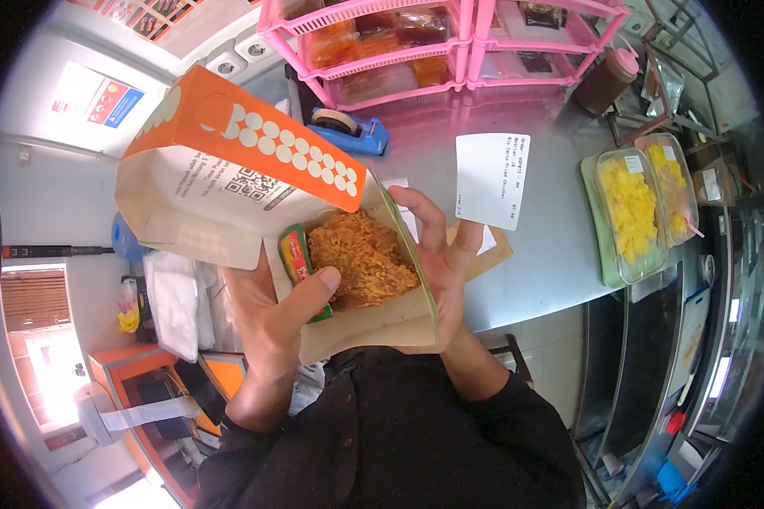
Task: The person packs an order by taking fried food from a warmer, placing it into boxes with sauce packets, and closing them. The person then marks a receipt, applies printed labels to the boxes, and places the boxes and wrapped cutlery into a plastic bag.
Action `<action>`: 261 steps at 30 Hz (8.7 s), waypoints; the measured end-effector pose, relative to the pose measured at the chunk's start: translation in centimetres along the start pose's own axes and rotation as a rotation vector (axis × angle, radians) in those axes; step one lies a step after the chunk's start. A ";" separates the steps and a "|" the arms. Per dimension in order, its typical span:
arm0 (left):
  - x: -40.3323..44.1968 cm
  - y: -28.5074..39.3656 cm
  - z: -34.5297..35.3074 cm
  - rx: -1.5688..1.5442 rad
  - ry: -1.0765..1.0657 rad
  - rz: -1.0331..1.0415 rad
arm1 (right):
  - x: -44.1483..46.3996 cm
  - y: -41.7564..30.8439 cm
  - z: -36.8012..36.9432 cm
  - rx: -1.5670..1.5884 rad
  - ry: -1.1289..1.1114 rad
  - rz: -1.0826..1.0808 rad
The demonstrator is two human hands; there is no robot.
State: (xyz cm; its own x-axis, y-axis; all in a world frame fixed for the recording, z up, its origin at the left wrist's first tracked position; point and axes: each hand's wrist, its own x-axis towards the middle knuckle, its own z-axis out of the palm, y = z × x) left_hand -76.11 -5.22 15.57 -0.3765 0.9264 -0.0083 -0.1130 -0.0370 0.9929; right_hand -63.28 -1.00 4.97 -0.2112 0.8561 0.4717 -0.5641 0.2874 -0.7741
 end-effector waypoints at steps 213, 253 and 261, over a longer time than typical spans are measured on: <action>-4.0 -3.5 -10.8 -1.007 -0.026 -0.501 | 0.0 1.0 8.8 -0.675 -0.160 -0.202; -11.6 -20.7 -18.9 0.320 -0.176 -0.229 | -0.4 24.2 7.9 -1.608 -0.555 0.285; -12.3 -19.2 -24.0 -0.485 0.160 -0.296 | -0.4 15.2 14.9 -1.035 -0.686 0.216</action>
State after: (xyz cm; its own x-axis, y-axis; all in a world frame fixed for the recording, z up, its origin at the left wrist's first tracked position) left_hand -91.32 -24.91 -6.25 -0.3941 0.8570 -0.3321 -0.6281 0.0127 0.7781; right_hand -83.69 -3.37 -0.71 -0.7664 0.6179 0.1757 0.3564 0.6366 -0.6839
